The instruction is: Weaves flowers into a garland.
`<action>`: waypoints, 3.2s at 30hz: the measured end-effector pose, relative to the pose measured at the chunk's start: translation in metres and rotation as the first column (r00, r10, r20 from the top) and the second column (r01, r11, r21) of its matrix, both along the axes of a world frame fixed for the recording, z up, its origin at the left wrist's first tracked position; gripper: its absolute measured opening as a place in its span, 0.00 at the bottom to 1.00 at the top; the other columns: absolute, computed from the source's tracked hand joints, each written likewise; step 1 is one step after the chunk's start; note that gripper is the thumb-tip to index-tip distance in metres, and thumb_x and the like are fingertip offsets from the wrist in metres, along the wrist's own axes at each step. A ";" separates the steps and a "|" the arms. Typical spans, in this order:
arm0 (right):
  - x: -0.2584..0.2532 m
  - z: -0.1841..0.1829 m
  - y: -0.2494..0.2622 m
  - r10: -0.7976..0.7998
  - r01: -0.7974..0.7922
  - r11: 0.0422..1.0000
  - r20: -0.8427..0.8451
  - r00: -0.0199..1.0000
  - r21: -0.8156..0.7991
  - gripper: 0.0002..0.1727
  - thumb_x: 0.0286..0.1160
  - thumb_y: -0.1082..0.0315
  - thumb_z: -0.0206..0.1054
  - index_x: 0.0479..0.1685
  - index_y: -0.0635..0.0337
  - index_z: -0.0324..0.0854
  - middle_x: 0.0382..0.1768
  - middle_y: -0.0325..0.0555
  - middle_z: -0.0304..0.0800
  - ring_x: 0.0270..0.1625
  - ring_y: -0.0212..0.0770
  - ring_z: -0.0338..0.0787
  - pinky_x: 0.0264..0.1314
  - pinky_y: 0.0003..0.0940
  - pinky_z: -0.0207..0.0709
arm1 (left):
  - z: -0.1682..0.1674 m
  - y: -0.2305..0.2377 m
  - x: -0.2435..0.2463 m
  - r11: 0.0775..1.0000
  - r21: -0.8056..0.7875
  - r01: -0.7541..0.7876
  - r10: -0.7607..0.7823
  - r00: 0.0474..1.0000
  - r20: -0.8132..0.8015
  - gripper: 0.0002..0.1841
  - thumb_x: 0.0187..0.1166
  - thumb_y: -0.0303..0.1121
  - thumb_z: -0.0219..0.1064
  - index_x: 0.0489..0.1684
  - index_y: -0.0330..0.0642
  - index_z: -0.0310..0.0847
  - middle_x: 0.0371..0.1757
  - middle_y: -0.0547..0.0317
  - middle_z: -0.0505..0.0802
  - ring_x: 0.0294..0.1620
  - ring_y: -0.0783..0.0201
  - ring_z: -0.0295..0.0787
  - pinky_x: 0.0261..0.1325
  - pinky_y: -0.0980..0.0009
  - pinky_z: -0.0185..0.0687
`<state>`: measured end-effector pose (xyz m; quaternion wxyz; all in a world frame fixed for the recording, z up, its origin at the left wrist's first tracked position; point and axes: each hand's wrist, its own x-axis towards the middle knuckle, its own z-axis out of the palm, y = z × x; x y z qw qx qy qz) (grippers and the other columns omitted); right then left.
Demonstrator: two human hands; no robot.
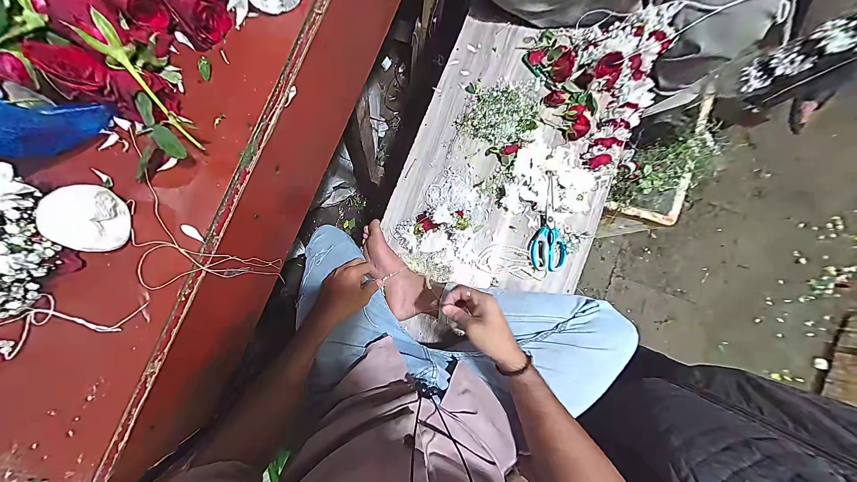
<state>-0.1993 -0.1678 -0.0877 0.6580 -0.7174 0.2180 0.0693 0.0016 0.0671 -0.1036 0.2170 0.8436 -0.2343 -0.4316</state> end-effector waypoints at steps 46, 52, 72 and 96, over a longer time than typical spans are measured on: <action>-0.033 0.152 -0.040 -0.445 -0.120 0.721 0.589 0.675 0.683 0.15 0.77 0.58 0.64 0.26 0.57 0.81 0.24 0.38 0.85 0.31 0.38 0.88 0.48 0.41 0.84 | 0.041 0.027 -0.020 0.657 -0.250 -0.712 0.283 0.540 -0.793 0.13 0.79 0.36 0.55 0.23 0.52 0.80 0.26 0.70 0.84 0.27 0.74 0.78 0.34 0.74 0.74; -0.046 0.148 -0.052 -0.598 -0.006 0.679 0.557 0.577 0.734 0.13 0.72 0.58 0.67 0.23 0.52 0.80 0.20 0.34 0.77 0.22 0.33 0.76 0.26 0.29 0.70 | 0.034 0.031 -0.021 0.620 -0.225 -0.752 0.329 0.509 -0.796 0.14 0.81 0.34 0.51 0.24 0.51 0.79 0.24 0.71 0.81 0.26 0.74 0.76 0.35 0.74 0.74; -0.004 0.116 -0.021 -0.392 0.281 0.865 0.209 0.896 0.415 0.20 0.76 0.79 0.63 0.67 0.65 0.74 0.32 0.43 0.88 0.30 0.30 0.83 0.35 0.25 0.77 | 0.104 -0.099 -0.070 0.621 -0.771 -0.141 -0.096 0.962 -0.254 0.21 0.84 0.41 0.69 0.66 0.35 0.86 0.54 0.57 0.92 0.37 0.76 0.84 0.38 0.78 0.82; 0.010 -0.089 -0.202 -0.528 -0.098 0.698 -0.602 0.599 -0.709 0.31 0.59 0.62 0.79 0.66 0.64 0.79 0.52 0.70 0.90 0.58 0.72 0.89 0.56 0.75 0.78 | 0.123 -0.060 -0.046 0.551 -0.717 -0.426 0.092 0.886 -0.455 0.07 0.76 0.28 0.72 0.34 0.33 0.90 0.59 0.41 0.93 0.62 0.50 0.92 0.65 0.59 0.90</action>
